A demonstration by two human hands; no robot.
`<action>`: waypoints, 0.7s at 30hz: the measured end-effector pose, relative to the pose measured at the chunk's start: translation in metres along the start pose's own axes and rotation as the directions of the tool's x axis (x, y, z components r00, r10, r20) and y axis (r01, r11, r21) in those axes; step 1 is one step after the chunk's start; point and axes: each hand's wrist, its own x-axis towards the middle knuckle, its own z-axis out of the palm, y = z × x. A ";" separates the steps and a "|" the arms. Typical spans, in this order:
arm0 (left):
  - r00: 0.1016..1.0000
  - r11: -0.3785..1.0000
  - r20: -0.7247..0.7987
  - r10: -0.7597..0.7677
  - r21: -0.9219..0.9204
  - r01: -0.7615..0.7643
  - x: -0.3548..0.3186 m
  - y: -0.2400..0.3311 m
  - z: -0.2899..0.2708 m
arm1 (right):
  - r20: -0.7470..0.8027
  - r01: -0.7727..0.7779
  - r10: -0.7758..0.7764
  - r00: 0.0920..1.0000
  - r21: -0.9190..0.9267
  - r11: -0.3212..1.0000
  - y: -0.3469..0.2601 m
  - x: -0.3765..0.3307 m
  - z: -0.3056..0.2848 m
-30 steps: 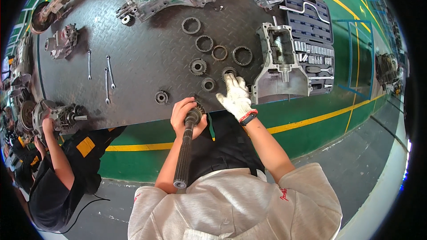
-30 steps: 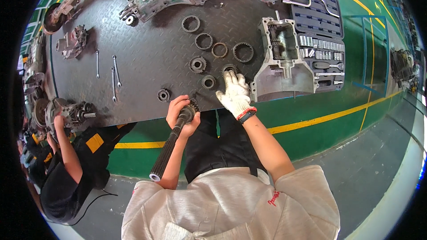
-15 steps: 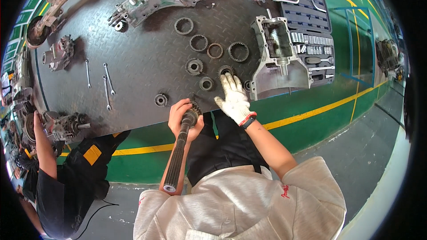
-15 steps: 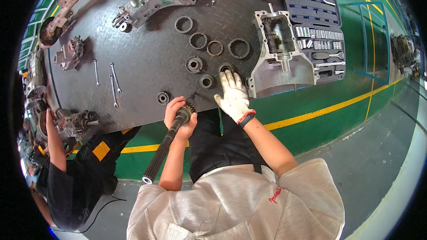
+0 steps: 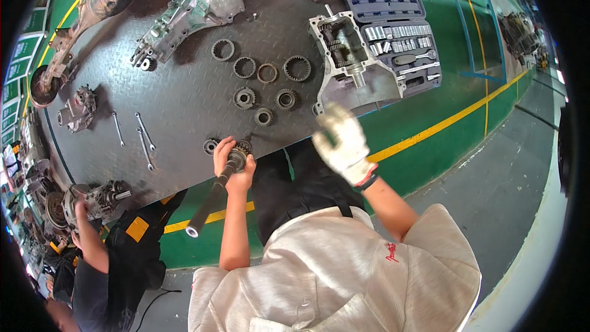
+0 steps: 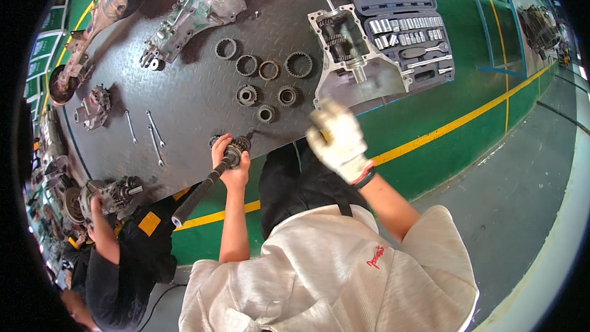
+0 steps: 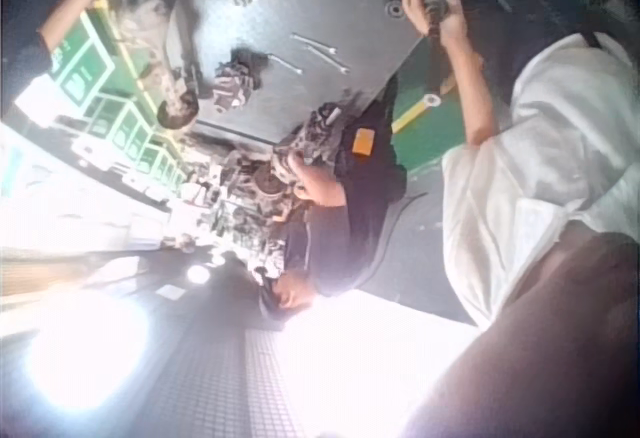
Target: Manual assembly of gear components onto a transmission shaft.
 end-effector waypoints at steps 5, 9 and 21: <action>0.998 0.999 -0.049 0.030 -0.015 -0.031 -0.001 -0.008 0.004 | -0.171 -0.286 0.238 0.956 -0.364 0.886 0.134 0.016 -0.018; 0.995 0.999 -0.086 0.043 0.028 -0.041 -0.007 -0.010 0.002 | -0.018 -0.300 0.353 0.935 -0.571 0.764 0.181 0.011 -0.021; 0.986 0.999 -0.162 -0.038 -0.024 0.035 0.003 -0.003 0.011 | 0.185 -0.319 0.497 0.848 -0.572 0.756 0.184 0.022 -0.036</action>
